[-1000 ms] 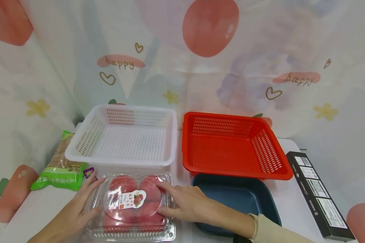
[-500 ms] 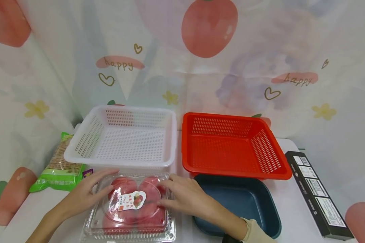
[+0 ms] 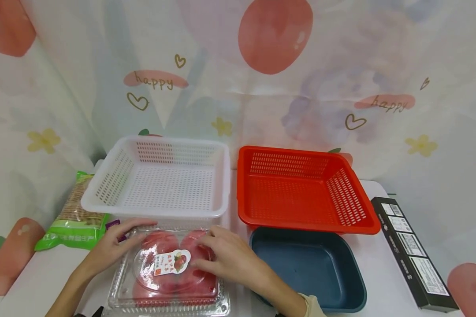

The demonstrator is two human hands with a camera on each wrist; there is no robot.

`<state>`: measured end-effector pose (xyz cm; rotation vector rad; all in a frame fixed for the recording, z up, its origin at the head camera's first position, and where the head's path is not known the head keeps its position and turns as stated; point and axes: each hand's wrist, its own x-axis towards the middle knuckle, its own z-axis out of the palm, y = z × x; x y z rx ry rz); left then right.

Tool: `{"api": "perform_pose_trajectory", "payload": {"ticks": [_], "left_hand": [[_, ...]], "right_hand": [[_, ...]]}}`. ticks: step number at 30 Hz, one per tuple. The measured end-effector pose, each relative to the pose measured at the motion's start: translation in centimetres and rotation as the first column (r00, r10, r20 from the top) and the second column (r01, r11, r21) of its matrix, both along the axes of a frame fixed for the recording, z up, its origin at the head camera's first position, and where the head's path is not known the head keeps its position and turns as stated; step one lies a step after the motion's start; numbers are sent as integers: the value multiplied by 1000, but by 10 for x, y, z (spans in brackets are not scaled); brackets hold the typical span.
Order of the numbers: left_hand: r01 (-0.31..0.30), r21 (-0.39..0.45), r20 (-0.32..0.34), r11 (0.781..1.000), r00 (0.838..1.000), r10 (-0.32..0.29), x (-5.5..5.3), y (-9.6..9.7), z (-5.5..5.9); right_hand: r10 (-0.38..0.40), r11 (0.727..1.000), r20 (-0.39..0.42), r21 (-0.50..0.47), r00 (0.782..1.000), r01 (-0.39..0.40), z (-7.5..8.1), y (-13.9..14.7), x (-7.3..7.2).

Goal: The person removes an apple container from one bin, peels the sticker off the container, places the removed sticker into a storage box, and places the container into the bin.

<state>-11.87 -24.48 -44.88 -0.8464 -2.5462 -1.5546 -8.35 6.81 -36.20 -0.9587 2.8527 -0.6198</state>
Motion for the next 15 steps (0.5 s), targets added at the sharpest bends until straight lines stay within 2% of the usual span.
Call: {"api": "perform_pose_trajectory", "payload": {"ticks": [6,11,15], "left_hand": [[79,113,16,990,997,-81,-3,1,-8],[94,207,32,974,994,-102,-4,2,-14],[100,233,26,967,994,-109,-11,5,-19]], "right_hand": [[12,1000,56,5,998,-12,0,-7,1],[43,999,67,-7,997,-42,-3,-15,2],[43,999,54,-6,998,-43,-2,-22,2]]}}
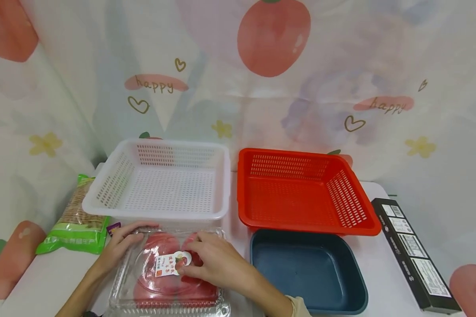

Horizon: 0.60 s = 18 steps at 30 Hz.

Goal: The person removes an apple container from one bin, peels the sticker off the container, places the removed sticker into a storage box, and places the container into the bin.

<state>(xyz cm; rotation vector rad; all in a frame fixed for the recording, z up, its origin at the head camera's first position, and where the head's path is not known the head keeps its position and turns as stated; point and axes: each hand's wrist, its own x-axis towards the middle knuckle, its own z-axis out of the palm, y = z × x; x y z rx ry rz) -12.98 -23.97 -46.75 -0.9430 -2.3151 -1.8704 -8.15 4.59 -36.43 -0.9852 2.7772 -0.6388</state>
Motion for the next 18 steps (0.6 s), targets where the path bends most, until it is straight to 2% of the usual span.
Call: {"api": "perform_pose_trajectory", "payload": {"ticks": [6,18], "left_hand": [[5,21,-13,1000,1000,-4,-8,4,-1],[-6,2,-31,1000,1000,6,-7,4,-1]], "right_hand": [[-48,999,-3,9,999,48,1,-6,0],[-75,997,23,-22,997,75,-1,-8,0]]}}
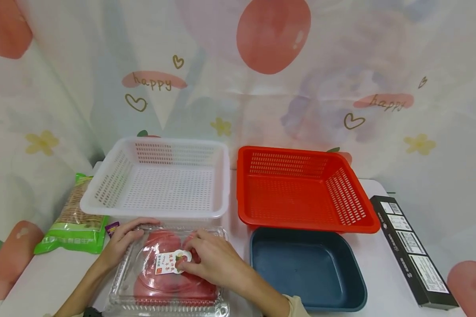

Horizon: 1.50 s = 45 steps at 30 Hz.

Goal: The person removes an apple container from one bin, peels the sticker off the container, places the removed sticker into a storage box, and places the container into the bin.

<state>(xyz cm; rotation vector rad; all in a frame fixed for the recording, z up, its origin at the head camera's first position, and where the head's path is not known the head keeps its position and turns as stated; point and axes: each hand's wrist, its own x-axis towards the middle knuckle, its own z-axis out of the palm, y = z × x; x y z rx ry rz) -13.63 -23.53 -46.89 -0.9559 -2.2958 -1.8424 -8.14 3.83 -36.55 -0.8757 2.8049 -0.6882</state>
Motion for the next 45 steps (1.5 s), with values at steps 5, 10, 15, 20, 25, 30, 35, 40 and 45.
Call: {"api": "perform_pose_trajectory", "payload": {"ticks": [5,10,15,20,25,30,35,40,45], "left_hand": [[-8,-20,-5,1000,1000,8,0,1,1],[0,-20,-12,1000,1000,0,-2,0,4],[-16,-32,22,999,1000,17,0,-1,3],[-36,-49,21,998,999,37,1,-1,1],[-47,-54,27,997,998,48,4,-4,1],[-18,-36,-5,999,1000,18,1,-1,2],[-14,-27,-27,1000,1000,13,-3,0,3],[-22,-38,5,999,1000,22,-2,-1,4],[-28,-48,40,998,999,29,0,-2,3]], "right_hand": [[-25,1000,-3,-17,1000,25,-3,-1,0],[-41,999,-11,-34,999,40,-4,-2,-1],[-30,999,-65,-24,997,28,-6,-3,0],[-30,999,-86,-21,996,28,-8,-4,1],[-29,999,-135,-19,990,27,-13,-8,3],[-51,999,-192,-17,980,49,-13,-8,1],[-57,998,-213,-21,975,54,-11,-8,0],[-50,999,-237,-6,970,50,-15,-10,2],[-21,998,-313,52,950,39,-18,-11,6]]}}
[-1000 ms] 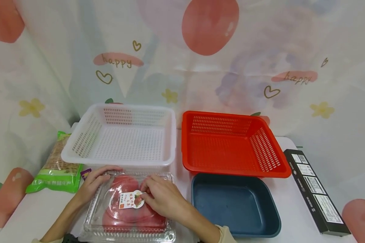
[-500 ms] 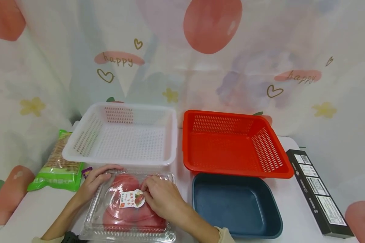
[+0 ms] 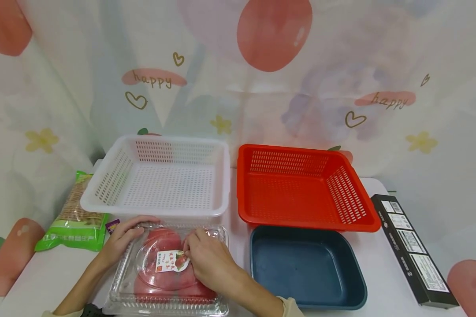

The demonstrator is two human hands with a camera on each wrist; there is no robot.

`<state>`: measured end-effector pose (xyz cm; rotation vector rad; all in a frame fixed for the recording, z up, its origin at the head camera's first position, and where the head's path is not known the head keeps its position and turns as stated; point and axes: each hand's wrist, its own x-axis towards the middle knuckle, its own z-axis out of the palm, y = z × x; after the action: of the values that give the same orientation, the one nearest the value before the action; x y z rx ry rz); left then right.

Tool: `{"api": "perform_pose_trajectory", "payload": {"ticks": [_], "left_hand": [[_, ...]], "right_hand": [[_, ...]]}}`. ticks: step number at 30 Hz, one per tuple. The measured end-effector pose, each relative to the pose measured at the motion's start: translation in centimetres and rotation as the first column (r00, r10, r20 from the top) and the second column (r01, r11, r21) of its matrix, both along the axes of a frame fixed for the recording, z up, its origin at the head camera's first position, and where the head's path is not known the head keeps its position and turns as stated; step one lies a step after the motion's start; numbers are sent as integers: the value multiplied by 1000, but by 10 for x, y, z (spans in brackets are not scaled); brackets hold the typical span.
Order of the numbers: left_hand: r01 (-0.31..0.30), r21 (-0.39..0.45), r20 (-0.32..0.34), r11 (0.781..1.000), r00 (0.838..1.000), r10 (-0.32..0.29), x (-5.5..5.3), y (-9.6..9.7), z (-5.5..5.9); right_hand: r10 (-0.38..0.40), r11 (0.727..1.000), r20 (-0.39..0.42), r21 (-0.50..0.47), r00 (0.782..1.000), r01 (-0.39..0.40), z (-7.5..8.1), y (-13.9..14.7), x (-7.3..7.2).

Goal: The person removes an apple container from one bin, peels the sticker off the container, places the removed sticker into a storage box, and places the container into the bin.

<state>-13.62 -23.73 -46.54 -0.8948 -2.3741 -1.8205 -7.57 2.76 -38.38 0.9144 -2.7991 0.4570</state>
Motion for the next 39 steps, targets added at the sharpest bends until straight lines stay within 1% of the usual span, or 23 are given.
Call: {"api": "perform_pose_trajectory", "payload": {"ticks": [3,7,9,15,17,23,29,34,36,37,39], "left_hand": [[-2,3,-19,1000,1000,2,0,0,-1],[-6,3,-14,1000,1000,6,0,0,-1],[-13,2,5,1000,1000,13,1,0,-1],[-15,-5,12,1000,1000,15,0,0,0],[-13,-7,9,1000,1000,13,-1,0,0],[-8,-4,2,1000,1000,8,0,0,-2],[-5,2,18,1000,1000,5,1,-1,-1],[-1,7,27,1000,1000,1,0,-1,-2],[3,11,25,1000,1000,-3,0,-1,-2],[4,12,25,1000,1000,-5,0,-1,-2],[6,12,24,1000,1000,-7,-1,-1,-3]], "right_hand": [[3,1000,-32,-2,999,-3,0,0,1],[11,1000,-15,-17,1000,-11,0,0,1],[11,1000,6,-10,1000,-11,1,-1,0],[0,1000,92,-5,996,0,4,-1,-2],[7,1000,125,-16,992,-5,4,0,-3],[40,999,190,-41,981,-33,5,0,-5],[74,992,293,-122,953,-40,6,2,-6],[126,982,398,-180,909,-57,9,6,-10],[148,979,424,-190,893,-72,10,8,-11],[161,978,425,-192,891,-85,10,9,-12],[186,975,405,-188,895,-118,9,10,-14]]}}
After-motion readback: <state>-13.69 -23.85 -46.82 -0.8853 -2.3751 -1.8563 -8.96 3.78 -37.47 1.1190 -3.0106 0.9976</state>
